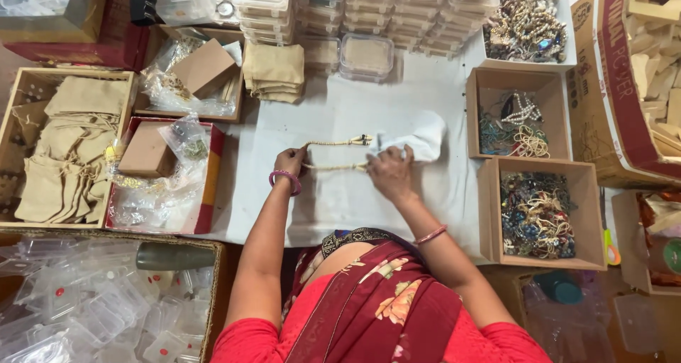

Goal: The person cleans a beaded necklace using a white cloth on a table. They wipe the necklace thoroughly, then place it into a small plastic bag. The person also handles a small cloth pouch and other jewelry items during the process.

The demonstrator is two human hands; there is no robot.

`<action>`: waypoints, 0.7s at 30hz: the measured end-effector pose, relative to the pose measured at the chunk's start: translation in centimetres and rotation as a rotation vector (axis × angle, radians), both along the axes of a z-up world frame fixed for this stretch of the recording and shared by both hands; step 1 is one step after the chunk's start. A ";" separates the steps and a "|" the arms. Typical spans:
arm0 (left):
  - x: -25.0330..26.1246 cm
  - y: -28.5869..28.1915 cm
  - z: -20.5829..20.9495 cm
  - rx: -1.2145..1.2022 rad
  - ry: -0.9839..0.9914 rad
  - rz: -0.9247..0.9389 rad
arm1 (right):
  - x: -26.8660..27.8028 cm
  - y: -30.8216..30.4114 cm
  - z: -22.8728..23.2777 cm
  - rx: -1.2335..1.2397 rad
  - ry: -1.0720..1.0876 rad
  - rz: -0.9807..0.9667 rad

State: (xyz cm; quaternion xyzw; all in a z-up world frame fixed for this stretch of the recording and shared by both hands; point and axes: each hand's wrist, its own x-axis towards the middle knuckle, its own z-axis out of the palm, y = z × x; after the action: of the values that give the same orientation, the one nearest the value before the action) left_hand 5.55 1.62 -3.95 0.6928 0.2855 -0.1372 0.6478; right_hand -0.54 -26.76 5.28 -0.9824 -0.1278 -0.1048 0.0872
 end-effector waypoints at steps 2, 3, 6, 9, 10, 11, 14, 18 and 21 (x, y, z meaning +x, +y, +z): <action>1.0 1.2 -3.6 -0.036 -0.006 0.000 | -1.0 -1.2 -1.2 -0.033 -0.103 0.050; 1.3 2.0 -5.5 -0.069 -0.009 0.000 | -1.5 -1.7 -1.9 -0.063 -0.203 0.100; 0.8 2.0 -4.8 -0.041 -0.005 -0.081 | -0.7 -6.2 -5.7 -0.054 -0.211 0.094; 0.1 1.0 -2.6 -0.007 -0.045 -0.098 | -0.3 -7.3 -5.2 0.055 -0.091 0.008; -0.2 0.5 -1.6 -0.009 -0.046 -0.099 | 0.3 -7.0 -5.0 0.052 -0.092 0.006; -0.6 0.2 -0.6 0.080 -0.049 -0.122 | 1.0 -6.6 -4.8 0.110 -0.073 -0.087; -0.8 0.5 -1.1 0.091 -0.067 -0.095 | 2.9 -3.9 -4.4 0.214 -0.085 -0.186; -0.8 0.9 -0.8 -0.039 -0.088 -0.027 | 3.2 1.7 -3.6 0.264 0.005 0.209; -0.8 1.1 -1.1 0.001 -0.073 -0.038 | 1.9 3.7 -2.7 0.012 0.105 0.352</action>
State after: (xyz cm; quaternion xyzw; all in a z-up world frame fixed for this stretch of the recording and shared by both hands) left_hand 4.72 2.74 -5.05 0.7030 0.2487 -0.1238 0.6547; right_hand 1.34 -23.04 2.60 -0.9485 -0.2924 -0.0370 0.1165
